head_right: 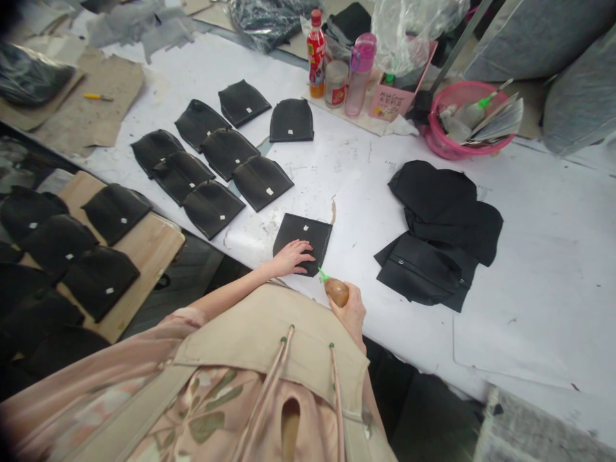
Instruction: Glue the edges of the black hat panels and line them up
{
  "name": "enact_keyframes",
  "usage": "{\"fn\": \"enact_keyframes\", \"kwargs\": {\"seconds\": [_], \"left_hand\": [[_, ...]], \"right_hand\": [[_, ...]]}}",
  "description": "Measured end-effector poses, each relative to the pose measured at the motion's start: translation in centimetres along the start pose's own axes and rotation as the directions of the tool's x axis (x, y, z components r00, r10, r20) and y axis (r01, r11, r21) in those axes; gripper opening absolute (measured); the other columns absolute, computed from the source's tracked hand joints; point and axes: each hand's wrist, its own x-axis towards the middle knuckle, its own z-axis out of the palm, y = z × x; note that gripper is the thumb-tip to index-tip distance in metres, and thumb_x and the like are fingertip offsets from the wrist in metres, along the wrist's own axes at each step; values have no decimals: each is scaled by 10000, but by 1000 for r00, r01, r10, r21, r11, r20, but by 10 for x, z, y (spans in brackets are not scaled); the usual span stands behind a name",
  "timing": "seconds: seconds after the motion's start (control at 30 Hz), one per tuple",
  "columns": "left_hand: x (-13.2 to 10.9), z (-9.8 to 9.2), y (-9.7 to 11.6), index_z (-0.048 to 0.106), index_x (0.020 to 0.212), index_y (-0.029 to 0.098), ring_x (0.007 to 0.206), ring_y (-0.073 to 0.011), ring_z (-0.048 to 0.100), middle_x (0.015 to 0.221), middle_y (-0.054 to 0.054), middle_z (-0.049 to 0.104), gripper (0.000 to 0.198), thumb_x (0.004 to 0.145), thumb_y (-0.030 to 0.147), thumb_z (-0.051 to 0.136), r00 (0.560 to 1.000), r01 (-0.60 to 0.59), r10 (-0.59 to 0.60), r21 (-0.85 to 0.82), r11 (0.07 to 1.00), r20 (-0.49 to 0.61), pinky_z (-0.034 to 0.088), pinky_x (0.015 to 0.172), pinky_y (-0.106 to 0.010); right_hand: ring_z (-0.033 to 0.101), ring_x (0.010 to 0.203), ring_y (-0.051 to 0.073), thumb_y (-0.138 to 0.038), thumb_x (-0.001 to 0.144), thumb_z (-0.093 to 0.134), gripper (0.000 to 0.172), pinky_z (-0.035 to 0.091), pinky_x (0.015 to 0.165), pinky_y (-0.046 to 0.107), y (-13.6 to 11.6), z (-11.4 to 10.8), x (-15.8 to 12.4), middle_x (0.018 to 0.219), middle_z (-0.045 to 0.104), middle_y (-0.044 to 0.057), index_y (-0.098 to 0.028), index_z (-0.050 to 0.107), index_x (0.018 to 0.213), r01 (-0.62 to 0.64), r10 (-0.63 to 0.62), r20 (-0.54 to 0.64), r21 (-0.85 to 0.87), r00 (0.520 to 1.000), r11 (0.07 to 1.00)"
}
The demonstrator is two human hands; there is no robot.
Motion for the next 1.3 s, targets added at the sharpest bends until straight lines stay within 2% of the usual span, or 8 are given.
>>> {"fn": "enact_keyframes", "kwargs": {"seconds": [0.23,0.63,0.77,0.9,1.1,1.3], "left_hand": [[0,-1,2,618,1182,267,1346,-273,369,1325,-90,504,431,778,371,726,1000,9,-9,26,1000,3,258,1132,-500],[-1,-3,5,622,1176,248,1345,-279,371,1314,-99,508,429,771,334,736,1000,27,-27,12,1000,-2,256,1137,-503],[-1,-4,5,626,1170,246,1346,-281,370,1313,-101,507,429,765,324,742,1000,30,-30,-1,1000,-2,253,1139,-506],[0,-5,6,627,1172,243,1349,-284,365,1319,-107,503,436,760,317,745,999,33,-33,-7,999,5,253,1140,-510],[0,-3,5,629,1168,253,1349,-281,361,1320,-98,501,441,748,307,752,999,46,-46,-34,998,1,249,1142,-515],[-1,-2,5,627,1164,246,1347,-279,365,1318,-97,500,436,751,312,752,999,48,-48,-14,999,-2,249,1144,-505]], "right_hand": [[597,936,237,-506,710,671,546,488,863,367,3,1,-6,1078,627,81,-190,548,1138,-36,36,36,8,999,999],[597,849,218,-529,665,708,575,504,790,357,5,-3,-11,997,646,47,-198,552,1109,-163,146,147,110,978,980],[596,822,227,-519,657,724,578,513,760,369,13,-4,-8,965,645,63,-186,542,1092,-217,181,177,212,968,953],[610,864,237,-511,627,748,619,522,764,387,25,4,-6,1002,640,77,-178,520,1096,-287,230,196,350,953,892],[614,869,229,-484,624,754,624,523,762,364,31,9,-9,1042,638,95,-164,535,1112,-262,211,171,377,962,889],[593,847,215,-489,683,719,575,503,757,353,34,4,-11,1039,628,96,-160,535,1116,-202,149,193,295,970,934]]}}
